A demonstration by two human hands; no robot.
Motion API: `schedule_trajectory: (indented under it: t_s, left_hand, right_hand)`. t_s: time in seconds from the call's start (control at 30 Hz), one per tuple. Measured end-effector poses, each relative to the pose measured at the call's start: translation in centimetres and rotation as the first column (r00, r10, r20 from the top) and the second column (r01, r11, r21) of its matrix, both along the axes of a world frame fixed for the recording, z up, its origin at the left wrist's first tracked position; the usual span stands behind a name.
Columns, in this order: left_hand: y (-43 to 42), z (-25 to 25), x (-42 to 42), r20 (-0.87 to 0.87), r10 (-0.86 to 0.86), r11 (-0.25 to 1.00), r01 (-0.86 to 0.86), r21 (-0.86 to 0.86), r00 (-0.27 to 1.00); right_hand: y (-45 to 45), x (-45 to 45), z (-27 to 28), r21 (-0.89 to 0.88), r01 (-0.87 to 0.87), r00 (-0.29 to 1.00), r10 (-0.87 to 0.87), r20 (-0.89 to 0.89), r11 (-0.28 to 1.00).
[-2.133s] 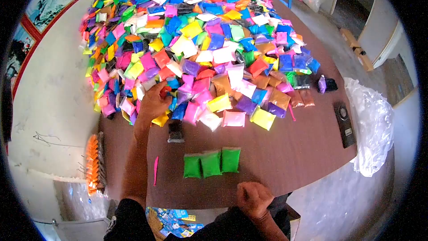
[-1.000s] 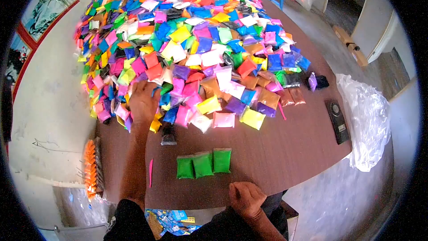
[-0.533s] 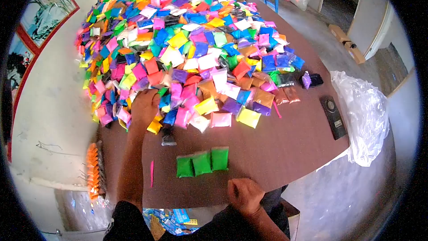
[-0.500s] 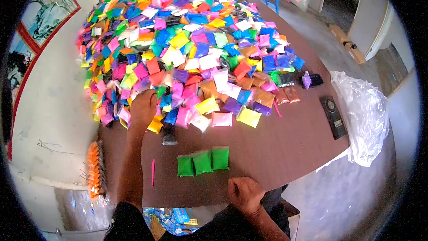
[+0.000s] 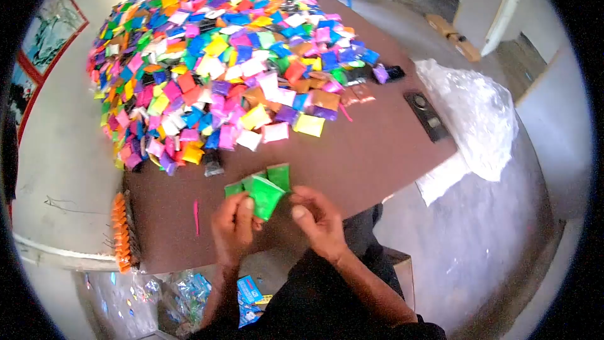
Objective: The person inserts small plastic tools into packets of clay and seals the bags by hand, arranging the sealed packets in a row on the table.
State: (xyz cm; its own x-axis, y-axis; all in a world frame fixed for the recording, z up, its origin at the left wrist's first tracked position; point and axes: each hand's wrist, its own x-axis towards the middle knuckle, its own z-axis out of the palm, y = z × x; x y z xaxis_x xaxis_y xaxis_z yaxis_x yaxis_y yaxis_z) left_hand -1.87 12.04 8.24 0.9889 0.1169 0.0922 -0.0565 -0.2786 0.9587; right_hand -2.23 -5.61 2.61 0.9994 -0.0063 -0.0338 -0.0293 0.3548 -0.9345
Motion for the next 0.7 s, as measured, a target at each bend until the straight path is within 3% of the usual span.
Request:
schedule_trajectory:
  t_s: [0.03,0.13,0.23,0.3,0.4,0.53,0.7]
  left_hand:
    - [-1.3,-1.0,-1.1,0.028,-0.011,1.0,0.011,0.025,1.0]
    - [-3.7,-2.5,-3.4,0.07,-0.046,0.997,0.041,0.073,0.997]
    - [-4.4,-2.5,-4.5,0.002,-0.056,0.996,0.055,0.074,0.998]
    - [-4.9,-1.4,-4.6,-0.037,-0.06,0.959,0.047,-0.278,0.998]
    - [-4.5,-2.6,-5.2,-0.017,-0.124,0.985,0.121,-0.124,0.992]
    - [-5.5,-3.9,-6.4,-0.083,-0.09,0.984,0.076,-0.16,0.992]
    - [-6.2,-4.2,-7.7,-0.046,-0.019,0.998,0.016,-0.066,0.999]
  right_hand:
    - [-0.3,-0.5,0.2,0.052,-0.085,0.996,0.083,0.035,0.995]
    - [-0.3,-1.7,0.6,0.093,-0.076,0.997,0.076,-0.006,0.993]
    - [-1.3,-2.6,0.4,-0.024,-0.038,0.999,0.037,-0.03,0.999]
    - [-1.6,-3.2,-0.1,0.021,-0.086,0.996,0.086,-0.036,0.996]
    - [-1.7,-4.1,-0.8,-0.03,-0.12,0.991,0.121,0.06,0.992]
    - [-2.4,-4.6,-1.7,-0.097,-0.128,0.991,0.131,0.023,0.987]
    - [-3.4,-5.3,-2.8,0.125,-0.173,0.972,0.19,-0.14,0.977]
